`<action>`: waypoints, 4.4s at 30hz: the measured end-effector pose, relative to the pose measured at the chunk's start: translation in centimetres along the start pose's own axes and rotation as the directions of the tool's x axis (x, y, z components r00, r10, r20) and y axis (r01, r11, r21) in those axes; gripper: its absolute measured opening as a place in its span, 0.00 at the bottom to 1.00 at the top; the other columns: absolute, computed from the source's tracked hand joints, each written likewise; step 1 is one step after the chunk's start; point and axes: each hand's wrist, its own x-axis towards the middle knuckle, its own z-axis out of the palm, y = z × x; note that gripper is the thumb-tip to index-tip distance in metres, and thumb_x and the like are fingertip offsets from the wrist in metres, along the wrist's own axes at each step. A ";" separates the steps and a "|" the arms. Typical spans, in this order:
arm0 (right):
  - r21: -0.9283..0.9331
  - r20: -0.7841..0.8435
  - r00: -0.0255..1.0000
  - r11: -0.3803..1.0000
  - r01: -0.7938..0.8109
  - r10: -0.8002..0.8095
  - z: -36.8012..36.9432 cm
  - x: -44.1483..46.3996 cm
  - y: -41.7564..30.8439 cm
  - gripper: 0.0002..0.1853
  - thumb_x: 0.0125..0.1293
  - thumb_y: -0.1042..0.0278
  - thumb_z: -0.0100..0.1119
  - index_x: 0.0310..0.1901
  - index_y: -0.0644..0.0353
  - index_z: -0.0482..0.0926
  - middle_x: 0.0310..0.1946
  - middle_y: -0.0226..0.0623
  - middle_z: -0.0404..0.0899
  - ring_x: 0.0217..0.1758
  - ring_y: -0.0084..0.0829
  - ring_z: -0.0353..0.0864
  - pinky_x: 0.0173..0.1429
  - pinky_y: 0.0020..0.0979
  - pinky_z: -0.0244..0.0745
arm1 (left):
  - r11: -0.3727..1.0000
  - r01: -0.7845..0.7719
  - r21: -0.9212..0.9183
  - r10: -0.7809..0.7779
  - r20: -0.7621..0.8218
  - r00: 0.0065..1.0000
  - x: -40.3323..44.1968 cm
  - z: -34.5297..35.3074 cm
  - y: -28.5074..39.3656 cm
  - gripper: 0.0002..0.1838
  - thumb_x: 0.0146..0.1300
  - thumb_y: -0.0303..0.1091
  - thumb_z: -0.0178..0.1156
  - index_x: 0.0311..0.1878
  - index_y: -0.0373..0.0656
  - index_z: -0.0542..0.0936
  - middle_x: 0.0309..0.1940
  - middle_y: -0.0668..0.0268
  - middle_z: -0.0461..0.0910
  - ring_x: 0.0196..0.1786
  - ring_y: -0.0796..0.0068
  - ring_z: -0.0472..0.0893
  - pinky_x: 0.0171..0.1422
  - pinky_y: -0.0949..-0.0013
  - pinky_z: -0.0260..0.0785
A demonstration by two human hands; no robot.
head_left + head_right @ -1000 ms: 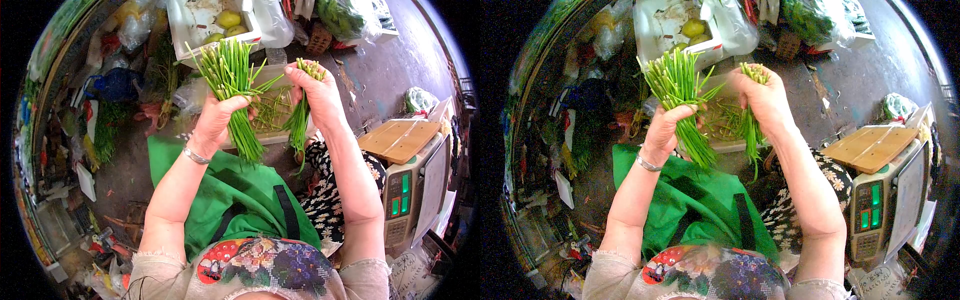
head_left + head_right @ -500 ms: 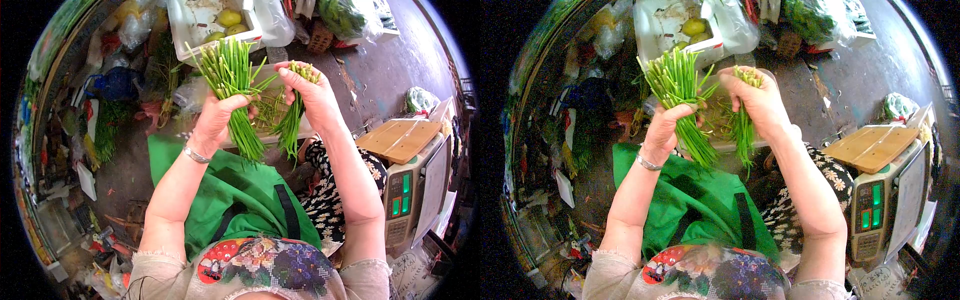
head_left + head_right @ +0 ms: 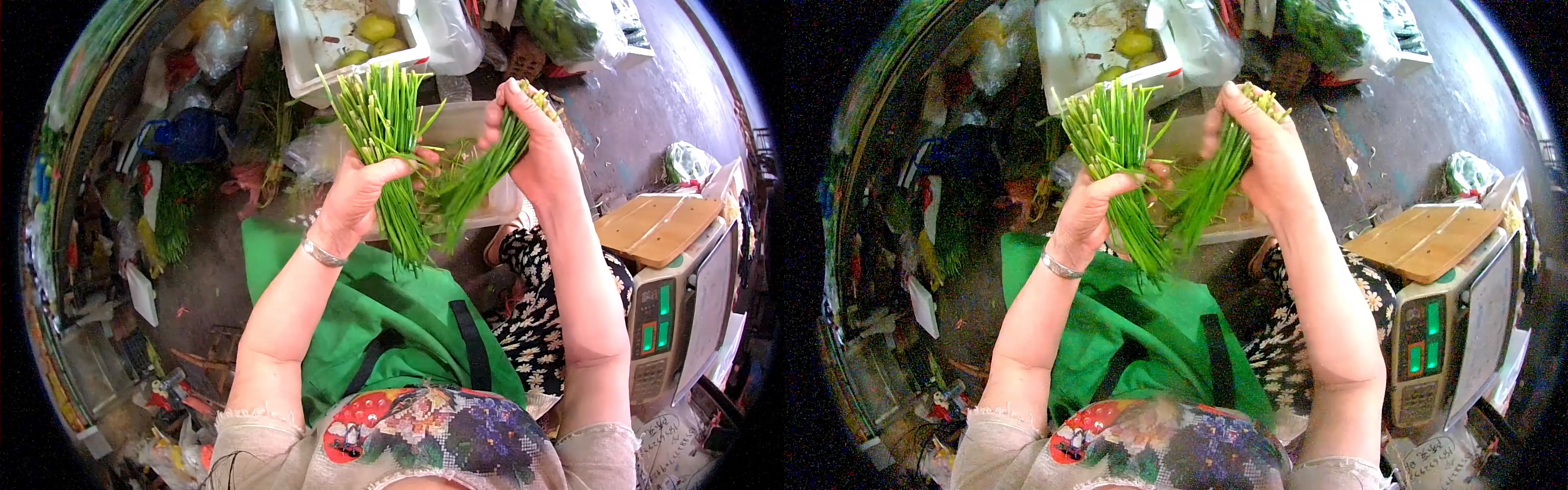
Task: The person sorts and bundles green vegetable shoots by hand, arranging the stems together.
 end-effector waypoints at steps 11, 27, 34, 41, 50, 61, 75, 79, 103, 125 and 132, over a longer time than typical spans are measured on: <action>-0.459 -0.010 0.998 0.887 -0.056 0.057 0.9 -0.5 2.2 0.08 0.61 0.70 0.65 0.41 0.62 0.80 0.20 0.22 0.72 0.20 0.15 0.66 0.25 0.18 0.60 | 0.999 0.034 0.033 -0.037 0.075 0.996 -0.2 0.2 -0.7 0.18 0.57 0.22 0.56 0.53 0.39 0.75 0.41 0.64 0.81 0.42 0.71 0.81 0.42 0.69 0.74; -0.137 -0.106 0.994 0.991 0.007 -0.021 -0.6 0.5 0.4 0.05 0.62 0.69 0.61 0.36 0.59 0.78 0.22 0.26 0.73 0.20 0.21 0.69 0.27 0.24 0.67 | 0.999 0.026 0.034 -0.023 -0.068 0.997 0.1 -0.1 -0.5 0.20 0.56 0.23 0.60 0.54 0.39 0.74 0.43 0.62 0.81 0.40 0.69 0.83 0.41 0.66 0.78; -0.104 -0.160 0.987 0.995 -0.001 -0.016 -0.7 0.6 0.0 0.06 0.65 0.66 0.58 0.37 0.58 0.77 0.27 0.30 0.78 0.26 0.24 0.76 0.30 0.26 0.70 | 0.998 0.035 0.057 -0.032 -0.055 0.998 0.1 -0.2 -0.5 0.20 0.55 0.23 0.60 0.53 0.38 0.74 0.43 0.63 0.80 0.41 0.70 0.82 0.41 0.66 0.78; 0.015 -0.030 0.999 1.000 0.028 -0.027 -1.3 0.6 -0.7 0.07 0.66 0.64 0.56 0.39 0.58 0.76 0.32 0.36 0.82 0.32 0.27 0.80 0.32 0.27 0.71 | 0.999 0.024 0.022 -0.023 -0.060 0.998 0.1 -0.1 -0.5 0.20 0.54 0.22 0.60 0.52 0.38 0.74 0.43 0.63 0.80 0.40 0.70 0.82 0.41 0.66 0.78; 0.148 0.045 0.998 0.988 -0.043 0.037 -2.8 1.1 -1.8 0.08 0.66 0.64 0.57 0.40 0.59 0.74 0.25 0.29 0.74 0.24 0.22 0.70 0.29 0.25 0.64 | 0.998 0.043 0.041 -0.039 -0.091 0.995 0.1 -0.2 -0.4 0.19 0.54 0.22 0.60 0.52 0.37 0.75 0.41 0.63 0.80 0.39 0.71 0.82 0.41 0.66 0.77; -0.142 -0.146 0.988 0.987 -0.073 0.052 -1.1 0.6 0.0 0.07 0.61 0.64 0.65 0.36 0.55 0.78 0.23 0.26 0.77 0.21 0.20 0.72 0.26 0.24 0.68 | 0.999 0.022 0.028 -0.019 -0.082 0.996 0.2 -0.2 -0.6 0.18 0.55 0.23 0.60 0.52 0.38 0.75 0.39 0.63 0.81 0.38 0.71 0.82 0.40 0.67 0.78; -0.259 -0.144 0.989 0.966 -0.010 -0.028 -0.4 0.5 0.9 0.07 0.60 0.66 0.66 0.34 0.56 0.77 0.20 0.24 0.72 0.20 0.19 0.68 0.26 0.21 0.64 | 0.999 0.028 0.042 -0.027 -0.021 0.999 0.0 0.0 -0.5 0.20 0.54 0.23 0.61 0.53 0.38 0.74 0.40 0.62 0.80 0.39 0.70 0.82 0.38 0.68 0.77; -0.309 -0.122 0.991 0.951 0.021 -0.061 -0.3 0.3 1.0 0.07 0.61 0.66 0.65 0.34 0.57 0.77 0.20 0.25 0.73 0.20 0.19 0.69 0.26 0.22 0.64 | 0.998 0.028 0.053 -0.027 -0.030 0.999 0.0 0.0 -0.4 0.20 0.54 0.23 0.61 0.52 0.38 0.74 0.39 0.62 0.80 0.39 0.70 0.81 0.38 0.68 0.77; -0.508 -0.013 0.999 0.860 -0.045 0.045 1.3 -1.0 2.0 0.08 0.62 0.69 0.65 0.39 0.60 0.78 0.25 0.22 0.74 0.22 0.14 0.67 0.27 0.17 0.62 | 0.994 0.018 0.112 -0.028 0.094 0.995 -0.1 0.5 -1.5 0.19 0.53 0.20 0.62 0.51 0.37 0.75 0.37 0.61 0.81 0.38 0.70 0.81 0.39 0.68 0.76; -0.534 -0.046 0.999 0.844 -0.044 0.023 0.7 -0.5 2.5 0.06 0.63 0.70 0.63 0.39 0.60 0.77 0.22 0.21 0.71 0.21 0.14 0.66 0.26 0.18 0.61 | 0.999 0.043 0.019 -0.043 0.000 0.999 -0.1 0.2 -0.7 0.18 0.53 0.18 0.59 0.50 0.36 0.75 0.36 0.62 0.81 0.36 0.72 0.80 0.37 0.69 0.74; -0.523 -0.012 1.000 0.852 -0.013 0.008 0.9 -0.6 2.6 0.07 0.63 0.65 0.62 0.37 0.60 0.79 0.23 0.21 0.74 0.23 0.12 0.67 0.27 0.20 0.61 | 0.985 0.034 0.170 -0.039 0.027 0.999 -0.2 0.8 -1.1 0.19 0.52 0.19 0.63 0.50 0.38 0.76 0.39 0.63 0.80 0.33 0.72 0.79 0.37 0.70 0.74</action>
